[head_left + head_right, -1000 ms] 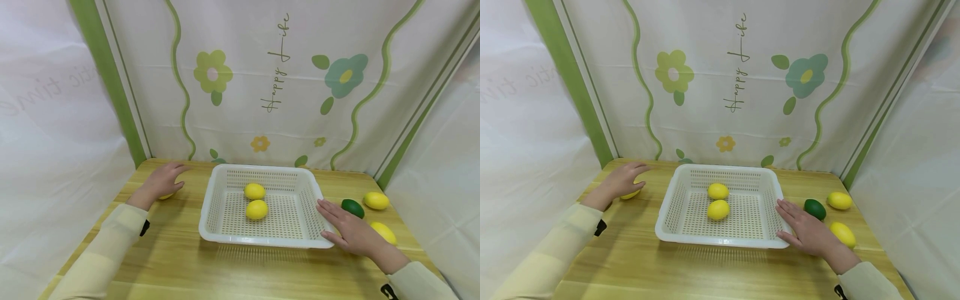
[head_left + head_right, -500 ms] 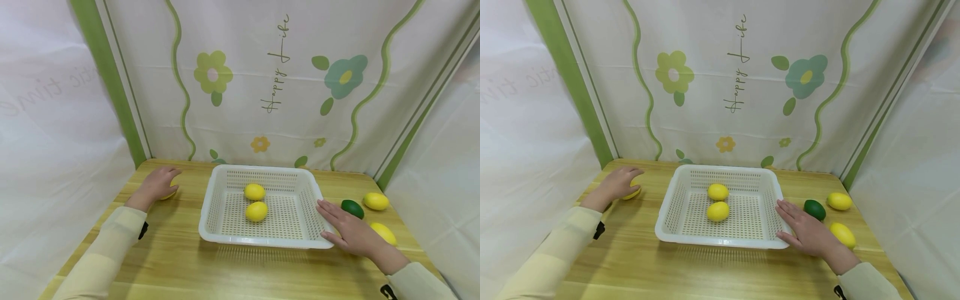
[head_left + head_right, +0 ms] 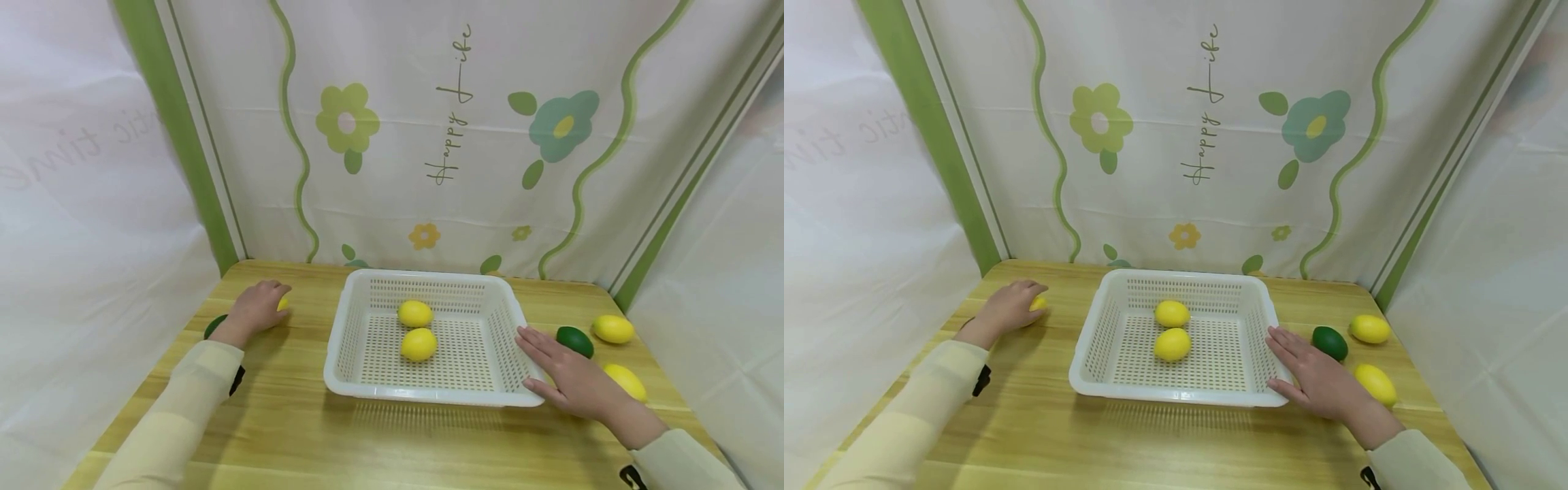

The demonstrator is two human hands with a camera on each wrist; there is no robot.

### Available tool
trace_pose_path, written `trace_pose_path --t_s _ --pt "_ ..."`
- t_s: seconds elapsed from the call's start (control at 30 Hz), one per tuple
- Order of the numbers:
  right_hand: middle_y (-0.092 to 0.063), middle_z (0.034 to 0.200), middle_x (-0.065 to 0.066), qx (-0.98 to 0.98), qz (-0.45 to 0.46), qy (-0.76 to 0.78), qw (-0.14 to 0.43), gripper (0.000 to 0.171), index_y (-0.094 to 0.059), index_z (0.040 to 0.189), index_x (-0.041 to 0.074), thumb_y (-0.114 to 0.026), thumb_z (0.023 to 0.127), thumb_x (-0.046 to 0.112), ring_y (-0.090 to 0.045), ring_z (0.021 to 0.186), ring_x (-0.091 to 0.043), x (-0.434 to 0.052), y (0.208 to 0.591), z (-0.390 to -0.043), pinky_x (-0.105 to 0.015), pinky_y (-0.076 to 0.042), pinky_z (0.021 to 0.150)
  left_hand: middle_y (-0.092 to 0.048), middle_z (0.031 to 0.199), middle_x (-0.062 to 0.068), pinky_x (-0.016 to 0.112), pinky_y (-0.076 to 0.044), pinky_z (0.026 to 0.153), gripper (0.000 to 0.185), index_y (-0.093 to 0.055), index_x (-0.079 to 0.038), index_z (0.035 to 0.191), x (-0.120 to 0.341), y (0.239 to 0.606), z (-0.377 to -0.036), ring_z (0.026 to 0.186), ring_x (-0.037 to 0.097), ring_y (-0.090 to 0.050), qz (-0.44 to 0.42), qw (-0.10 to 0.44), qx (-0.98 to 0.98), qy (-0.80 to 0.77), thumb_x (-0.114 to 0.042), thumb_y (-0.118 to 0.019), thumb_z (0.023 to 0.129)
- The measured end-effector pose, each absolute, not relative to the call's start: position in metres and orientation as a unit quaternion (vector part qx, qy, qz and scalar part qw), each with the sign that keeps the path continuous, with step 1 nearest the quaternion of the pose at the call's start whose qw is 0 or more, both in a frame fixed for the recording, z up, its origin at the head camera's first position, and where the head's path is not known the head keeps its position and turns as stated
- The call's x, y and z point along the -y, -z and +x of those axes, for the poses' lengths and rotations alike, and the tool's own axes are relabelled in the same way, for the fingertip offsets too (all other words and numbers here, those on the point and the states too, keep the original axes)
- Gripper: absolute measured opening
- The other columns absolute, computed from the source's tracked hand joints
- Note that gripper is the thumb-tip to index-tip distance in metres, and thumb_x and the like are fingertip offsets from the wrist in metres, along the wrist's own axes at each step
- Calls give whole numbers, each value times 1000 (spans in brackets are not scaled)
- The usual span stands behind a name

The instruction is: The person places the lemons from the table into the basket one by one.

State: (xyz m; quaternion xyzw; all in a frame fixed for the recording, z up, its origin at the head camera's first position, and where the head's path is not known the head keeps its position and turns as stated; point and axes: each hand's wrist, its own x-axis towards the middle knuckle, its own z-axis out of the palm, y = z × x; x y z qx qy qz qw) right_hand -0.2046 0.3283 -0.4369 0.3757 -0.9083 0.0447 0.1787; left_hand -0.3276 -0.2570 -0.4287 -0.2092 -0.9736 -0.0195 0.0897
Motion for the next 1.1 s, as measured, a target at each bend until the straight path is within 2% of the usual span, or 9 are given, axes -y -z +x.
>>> trace_pose_path --t_s 0.53,1.1 --pt "-43 147 -18 907 377 -46 182 66 -47 142 -1 -68 90 34 -44 130 -34 -328 437 -205 -11 -6 111 -54 125 31 57 -49 87 57 -52 9 132 257 436 -330 110 47 -54 -154 49 987 22 -20 -71 87" --pt "-42 148 -18 905 379 -50 185 66 -47 142 -1 -68 90 33 -43 132 -32 -329 439 -205 -11 -7 111 -55 123 32 56 -50 82 56 -50 11 132 263 452 -335 104 45 -56 -133 36 989 56 -18 -69 87"
